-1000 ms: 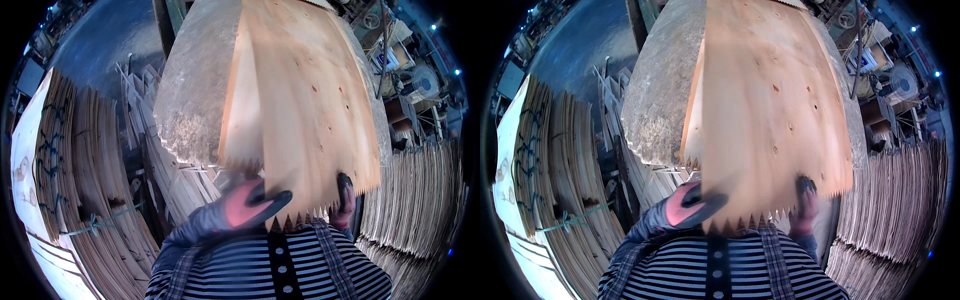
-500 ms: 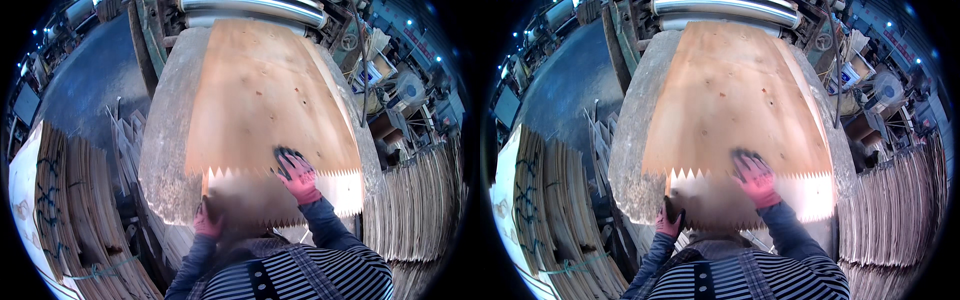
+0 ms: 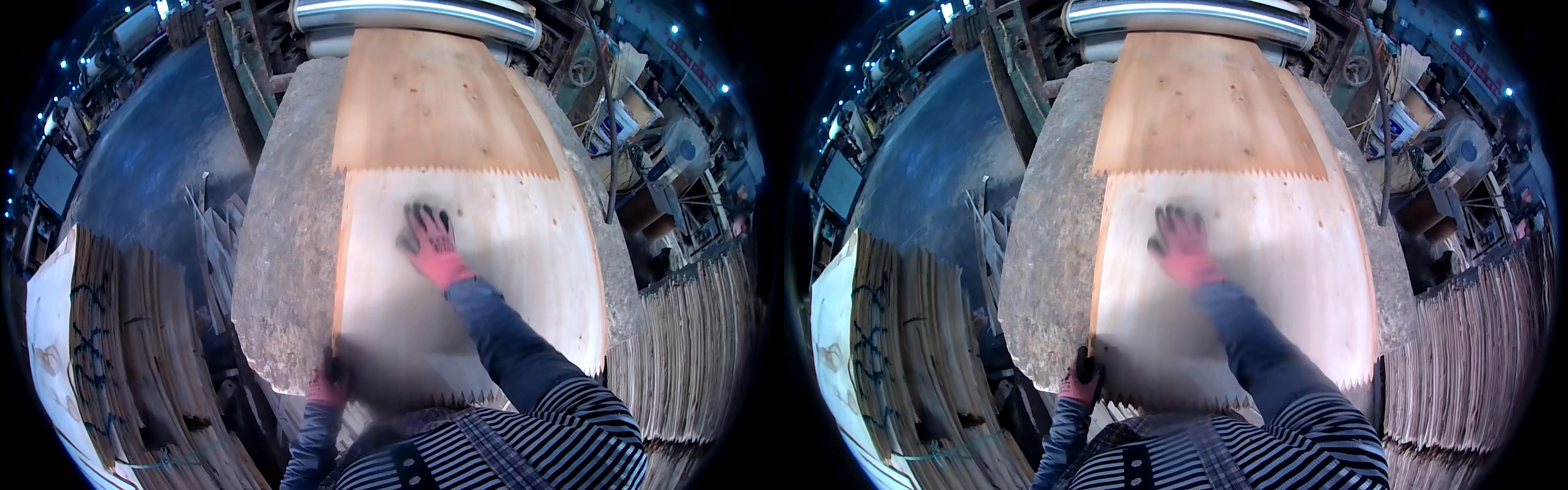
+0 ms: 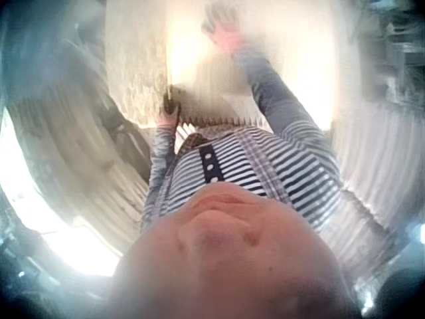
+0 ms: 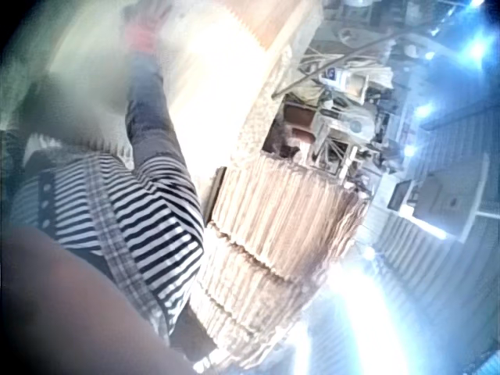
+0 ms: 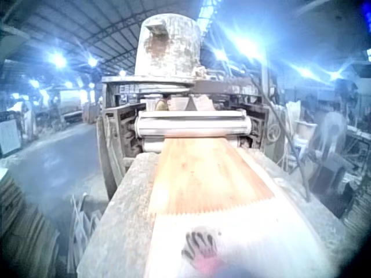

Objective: The person feeds large plywood sheets into a roller machine one at a time. They guide each sheet through the rollers and then stack the processed sheets on a pile to the side.

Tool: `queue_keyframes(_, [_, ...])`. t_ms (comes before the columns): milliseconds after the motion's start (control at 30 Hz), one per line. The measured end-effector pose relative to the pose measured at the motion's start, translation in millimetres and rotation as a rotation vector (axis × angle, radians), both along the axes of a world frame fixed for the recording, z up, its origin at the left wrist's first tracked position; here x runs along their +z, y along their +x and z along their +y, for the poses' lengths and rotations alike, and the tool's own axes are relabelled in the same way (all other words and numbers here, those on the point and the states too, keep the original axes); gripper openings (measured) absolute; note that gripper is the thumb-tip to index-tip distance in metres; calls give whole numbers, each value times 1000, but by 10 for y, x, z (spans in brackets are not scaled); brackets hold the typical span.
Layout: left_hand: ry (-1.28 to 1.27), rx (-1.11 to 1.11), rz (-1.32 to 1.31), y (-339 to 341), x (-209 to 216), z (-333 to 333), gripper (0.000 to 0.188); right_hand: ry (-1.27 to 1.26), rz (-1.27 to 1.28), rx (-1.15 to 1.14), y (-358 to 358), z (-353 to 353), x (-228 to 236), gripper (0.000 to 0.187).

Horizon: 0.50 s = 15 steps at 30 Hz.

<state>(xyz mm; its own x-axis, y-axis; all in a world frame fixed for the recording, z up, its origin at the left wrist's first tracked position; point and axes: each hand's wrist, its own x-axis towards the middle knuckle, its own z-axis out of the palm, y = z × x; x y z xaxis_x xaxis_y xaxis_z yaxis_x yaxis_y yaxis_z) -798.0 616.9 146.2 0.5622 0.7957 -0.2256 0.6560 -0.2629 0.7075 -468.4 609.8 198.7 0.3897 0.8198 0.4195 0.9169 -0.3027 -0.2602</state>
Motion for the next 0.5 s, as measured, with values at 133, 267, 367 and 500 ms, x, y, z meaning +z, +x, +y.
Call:
queue_keyframes(133, [-94, 54, -123, -140, -301, 77, 60, -133, 23, 95, -667, -947, 38, 62])
queue_keyframes(267, [-14, 40, 82, 60, 280, 113, 65, -329, 67, -79, -1212, -2018, 81, 70])
queue_keyframes(367, [-88, -106, -308, 190, 353, 124, 63, -405, 157, -176, -1588, -2642, -119, 71])
queue_keyframes(500, [-316, -151, -518, 418, 695, -106, 37, -354, 50, -167, -1868, -2754, -150, 66])
